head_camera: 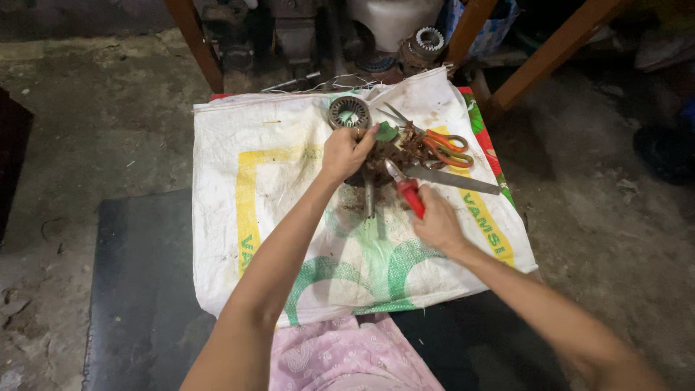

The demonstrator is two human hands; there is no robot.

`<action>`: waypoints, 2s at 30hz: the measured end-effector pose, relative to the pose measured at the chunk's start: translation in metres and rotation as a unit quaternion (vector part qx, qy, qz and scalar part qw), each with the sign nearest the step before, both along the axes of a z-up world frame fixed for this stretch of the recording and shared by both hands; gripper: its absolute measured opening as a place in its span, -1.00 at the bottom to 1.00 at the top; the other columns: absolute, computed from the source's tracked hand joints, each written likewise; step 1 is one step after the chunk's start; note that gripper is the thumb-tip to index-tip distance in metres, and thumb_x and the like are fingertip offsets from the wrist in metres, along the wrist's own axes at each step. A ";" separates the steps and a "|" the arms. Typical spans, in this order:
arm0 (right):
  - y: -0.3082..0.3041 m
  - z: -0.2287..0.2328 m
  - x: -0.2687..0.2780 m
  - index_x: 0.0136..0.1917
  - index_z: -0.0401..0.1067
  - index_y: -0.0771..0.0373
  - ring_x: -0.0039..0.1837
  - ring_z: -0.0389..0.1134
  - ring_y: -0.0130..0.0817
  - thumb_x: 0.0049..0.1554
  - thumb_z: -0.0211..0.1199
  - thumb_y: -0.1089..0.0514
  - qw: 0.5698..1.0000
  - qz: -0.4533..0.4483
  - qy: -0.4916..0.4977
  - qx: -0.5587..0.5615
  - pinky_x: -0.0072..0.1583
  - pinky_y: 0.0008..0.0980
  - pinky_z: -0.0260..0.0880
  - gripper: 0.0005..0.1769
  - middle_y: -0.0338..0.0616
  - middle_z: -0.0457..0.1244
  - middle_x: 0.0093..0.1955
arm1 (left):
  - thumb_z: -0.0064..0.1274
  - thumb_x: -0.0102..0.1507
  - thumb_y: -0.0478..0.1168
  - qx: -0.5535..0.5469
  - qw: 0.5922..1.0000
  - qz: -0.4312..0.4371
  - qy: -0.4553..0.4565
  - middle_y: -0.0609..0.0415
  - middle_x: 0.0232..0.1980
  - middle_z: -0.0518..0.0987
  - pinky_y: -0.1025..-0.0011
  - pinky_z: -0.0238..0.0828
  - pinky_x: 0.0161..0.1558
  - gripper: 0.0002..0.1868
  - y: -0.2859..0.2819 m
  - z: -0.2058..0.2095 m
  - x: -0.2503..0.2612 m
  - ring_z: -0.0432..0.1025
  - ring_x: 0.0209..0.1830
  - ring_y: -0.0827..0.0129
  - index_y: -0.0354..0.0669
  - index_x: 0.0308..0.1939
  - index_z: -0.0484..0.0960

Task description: The person uses pliers and a metal file to scrape and clean debris from a cylindrical mechanical component. They repeatedly rotate the part and apply tools to remove rust and dirt from its surface.

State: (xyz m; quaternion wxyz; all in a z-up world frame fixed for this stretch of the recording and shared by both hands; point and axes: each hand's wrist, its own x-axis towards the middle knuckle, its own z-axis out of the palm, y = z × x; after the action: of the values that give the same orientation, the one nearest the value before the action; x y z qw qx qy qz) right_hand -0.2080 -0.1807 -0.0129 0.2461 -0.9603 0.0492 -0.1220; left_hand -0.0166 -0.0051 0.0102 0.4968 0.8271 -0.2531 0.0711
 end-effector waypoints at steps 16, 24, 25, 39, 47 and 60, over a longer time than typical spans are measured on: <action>0.018 -0.001 -0.006 -0.14 0.38 0.35 -0.19 0.40 -0.08 -0.02 0.18 0.26 0.985 -0.004 0.094 0.144 -0.06 -0.11 0.38 -0.84 0.07 0.33 -0.28 | -0.02 0.34 0.17 -0.032 0.998 -0.048 -0.017 -0.14 -0.60 0.48 0.20 0.34 -0.41 -0.51 0.007 -0.001 0.001 0.43 -0.58 0.00 -0.14 -0.37 0.73; -0.020 0.046 -0.002 -0.02 0.51 0.29 -0.23 0.42 -0.12 -0.07 0.23 0.20 0.955 -0.018 0.272 0.118 -0.09 -0.16 0.40 -0.69 0.00 0.37 -0.28 | 0.01 0.31 0.17 -0.010 0.996 -0.067 0.058 -0.06 -0.70 0.34 0.25 0.27 -0.47 -0.54 0.006 -0.002 0.009 0.25 -0.68 0.27 -0.11 -0.26 0.78; -0.024 0.054 0.003 -0.01 0.52 0.29 -0.24 0.42 -0.13 -0.07 0.23 0.19 0.955 -0.005 0.277 0.102 -0.10 -0.17 0.39 -0.67 0.03 0.38 -0.28 | 0.01 0.31 0.18 -0.003 0.996 -0.067 0.057 -0.04 -0.69 0.36 0.25 0.28 -0.45 -0.52 0.007 -0.002 0.009 0.26 -0.67 0.27 -0.13 -0.30 0.77; -0.048 0.113 0.055 -0.12 0.57 0.40 -0.34 0.31 -0.33 -0.12 0.26 0.13 0.905 0.081 0.416 0.035 -0.27 -0.27 0.24 -0.66 -0.07 0.34 -0.32 | -0.05 0.32 0.18 0.002 0.996 -0.075 0.038 -0.10 -0.61 0.49 0.20 0.37 -0.36 -0.50 0.007 0.002 0.005 0.43 -0.58 0.06 -0.13 -0.42 0.71; -0.026 0.162 0.092 -0.16 0.54 0.37 -0.34 0.31 -0.27 -0.11 0.32 0.13 0.857 0.056 0.505 -0.088 -0.30 -0.16 0.30 -0.72 -0.09 0.32 -0.32 | -0.07 0.33 0.14 -0.001 0.996 -0.083 -0.037 -0.13 -0.53 0.54 0.15 0.40 -0.29 -0.53 0.006 0.002 0.002 0.48 -0.47 -0.03 -0.11 -0.40 0.72; 0.016 0.199 0.106 0.21 0.45 0.16 0.03 0.49 0.01 0.05 0.35 -0.03 0.816 -0.010 0.571 -0.084 -0.05 0.41 0.52 -0.51 0.07 0.39 0.06 | -0.07 0.32 0.08 0.026 0.994 -0.096 -0.047 -0.21 -0.51 0.52 0.07 0.37 -0.28 -0.57 0.005 0.007 -0.001 0.47 -0.43 -0.09 -0.13 -0.39 0.72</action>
State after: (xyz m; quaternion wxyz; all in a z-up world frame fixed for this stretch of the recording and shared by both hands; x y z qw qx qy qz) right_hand -0.1018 -0.1650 0.1861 0.0910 -0.8739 0.1799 0.4424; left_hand -0.0176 -0.0005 0.0176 0.4669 0.8075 -0.3561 0.0556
